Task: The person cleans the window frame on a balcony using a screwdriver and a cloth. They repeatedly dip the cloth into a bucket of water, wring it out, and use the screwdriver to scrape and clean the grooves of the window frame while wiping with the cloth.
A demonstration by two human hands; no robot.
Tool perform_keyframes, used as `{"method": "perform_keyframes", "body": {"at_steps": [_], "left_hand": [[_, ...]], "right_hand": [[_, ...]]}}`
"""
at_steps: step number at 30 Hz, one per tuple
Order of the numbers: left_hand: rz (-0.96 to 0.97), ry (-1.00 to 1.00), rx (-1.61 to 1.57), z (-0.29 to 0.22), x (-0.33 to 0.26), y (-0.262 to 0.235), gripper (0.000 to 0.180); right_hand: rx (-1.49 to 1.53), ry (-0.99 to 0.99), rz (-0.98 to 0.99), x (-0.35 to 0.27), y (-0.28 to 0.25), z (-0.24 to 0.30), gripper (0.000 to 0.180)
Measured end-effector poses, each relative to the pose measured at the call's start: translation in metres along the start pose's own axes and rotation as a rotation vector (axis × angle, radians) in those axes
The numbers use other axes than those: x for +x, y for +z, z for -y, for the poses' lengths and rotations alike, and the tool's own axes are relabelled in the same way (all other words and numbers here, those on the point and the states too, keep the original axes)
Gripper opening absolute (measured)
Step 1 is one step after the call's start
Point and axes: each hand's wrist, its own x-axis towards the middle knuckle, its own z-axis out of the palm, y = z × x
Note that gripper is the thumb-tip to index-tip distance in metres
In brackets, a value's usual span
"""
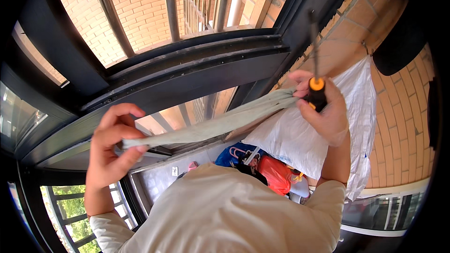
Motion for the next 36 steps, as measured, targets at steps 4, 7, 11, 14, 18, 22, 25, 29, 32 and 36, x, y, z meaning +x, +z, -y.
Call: {"method": "perform_keyframes", "body": {"at_steps": [4,7,11,14,18,22,25,29,32,36], "left_hand": [[-0.289,-0.171,-0.183,-0.021,0.010,-0.002,0.009],[-0.212,0.106,0.324,-0.018,0.039,-0.014,0.012],[-0.191,-0.129,0.268,-0.027,0.073,-0.005,0.013],[0.004,-0.172,0.435,-0.020,0.094,-0.003,0.012],[0.139,-0.118,0.577,-0.012,0.115,0.014,0.012],[0.123,-0.015,0.756,0.003,0.124,0.026,0.014],[0.183,-0.005,0.827,0.002,0.131,0.031,0.015],[0.162,0.191,0.922,0.009,0.142,0.038,0.014],[0.173,0.315,0.897,0.007,0.163,0.056,0.014],[0.269,0.320,0.602,0.009,0.216,0.106,0.015]], "right_hand": [[0.208,-0.004,-0.137,0.026,0.001,0.014,0.017],[-0.174,-0.040,-0.161,0.063,0.000,0.016,0.018],[-0.560,-0.033,-0.059,0.099,0.003,0.019,0.020],[-0.726,-0.051,-0.042,0.113,0.010,0.011,0.025],[-0.888,0.164,0.136,0.133,0.024,0.021,0.024],[-0.948,0.302,0.245,0.141,0.029,0.027,0.024],[-0.972,-0.024,0.007,0.126,0.021,0.013,0.027],[-0.390,0.264,0.069,0.099,-0.014,0.045,0.030],[0.035,0.275,0.036,0.068,-0.042,0.048,0.035],[0.235,0.206,-0.174,0.018,-0.059,0.037,0.038]]}}
